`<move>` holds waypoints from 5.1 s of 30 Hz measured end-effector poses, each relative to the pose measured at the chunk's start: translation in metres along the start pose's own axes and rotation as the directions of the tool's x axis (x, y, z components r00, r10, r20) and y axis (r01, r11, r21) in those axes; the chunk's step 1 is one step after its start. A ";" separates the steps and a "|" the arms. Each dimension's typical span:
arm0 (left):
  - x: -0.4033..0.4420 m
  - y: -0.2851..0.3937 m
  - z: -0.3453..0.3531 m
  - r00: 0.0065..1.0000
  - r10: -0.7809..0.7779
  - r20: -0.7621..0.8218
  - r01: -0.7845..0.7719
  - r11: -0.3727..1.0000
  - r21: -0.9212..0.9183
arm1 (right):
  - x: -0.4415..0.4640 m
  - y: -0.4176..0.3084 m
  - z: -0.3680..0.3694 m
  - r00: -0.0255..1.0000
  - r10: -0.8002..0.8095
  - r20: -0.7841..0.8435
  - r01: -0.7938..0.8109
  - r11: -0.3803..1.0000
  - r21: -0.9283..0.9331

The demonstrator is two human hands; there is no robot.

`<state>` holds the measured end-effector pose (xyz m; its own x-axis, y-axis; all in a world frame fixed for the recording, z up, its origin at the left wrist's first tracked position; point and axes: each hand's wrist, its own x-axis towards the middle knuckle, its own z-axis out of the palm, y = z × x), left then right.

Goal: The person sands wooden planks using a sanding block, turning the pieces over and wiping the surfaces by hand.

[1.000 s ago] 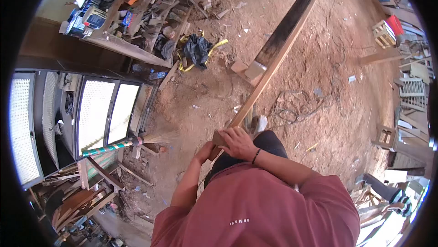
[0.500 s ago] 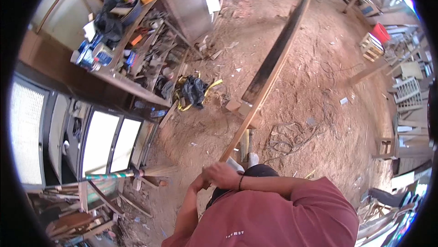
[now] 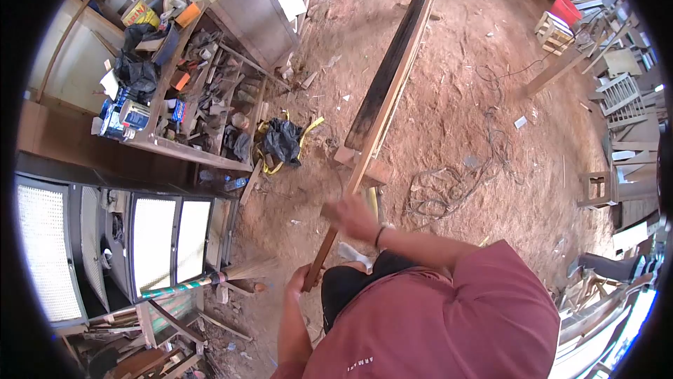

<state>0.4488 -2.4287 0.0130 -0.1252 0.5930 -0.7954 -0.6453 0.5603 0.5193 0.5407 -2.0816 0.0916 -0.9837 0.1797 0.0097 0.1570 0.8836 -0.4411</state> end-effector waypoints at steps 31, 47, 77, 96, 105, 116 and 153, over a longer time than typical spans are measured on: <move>0.022 0.001 0.005 0.980 0.130 0.151 -0.154 0.975 0.158 | -0.024 -0.050 0.032 0.854 0.339 -0.395 -0.369 0.929 0.001; 0.009 -0.001 0.008 0.915 0.272 0.296 -0.237 0.960 -0.150 | -0.058 -0.135 0.059 0.932 0.273 -0.239 -0.260 0.962 0.087; 0.052 -0.025 -0.014 0.878 0.148 0.456 0.003 0.950 -0.313 | -0.103 -0.210 0.083 0.971 0.219 -0.097 -0.211 0.974 0.082; 0.017 0.002 0.006 0.919 0.165 0.359 -0.040 0.943 -0.331 | -0.110 -0.226 0.095 0.986 0.083 -0.145 -0.060 0.986 0.157; 0.003 0.002 0.012 0.932 0.249 0.264 -0.223 0.967 -0.124 | -0.104 -0.232 0.094 0.987 0.014 -0.161 0.005 0.993 0.120; 0.022 -0.008 0.011 0.990 0.040 0.138 -0.005 0.970 -0.243 | 0.012 0.039 0.023 0.821 0.332 -0.464 -0.385 0.923 -0.020; 0.001 -0.007 -0.011 0.989 0.116 0.097 -0.135 0.966 0.221 | -0.130 0.279 0.054 0.458 0.783 -0.420 -0.685 0.613 0.395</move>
<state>0.4449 -2.4384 0.0054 -0.1259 0.7071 -0.6958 -0.4395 0.5890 0.6781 0.7080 -1.8816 -0.0816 -0.2908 0.9561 0.0361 0.7348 0.2474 -0.6315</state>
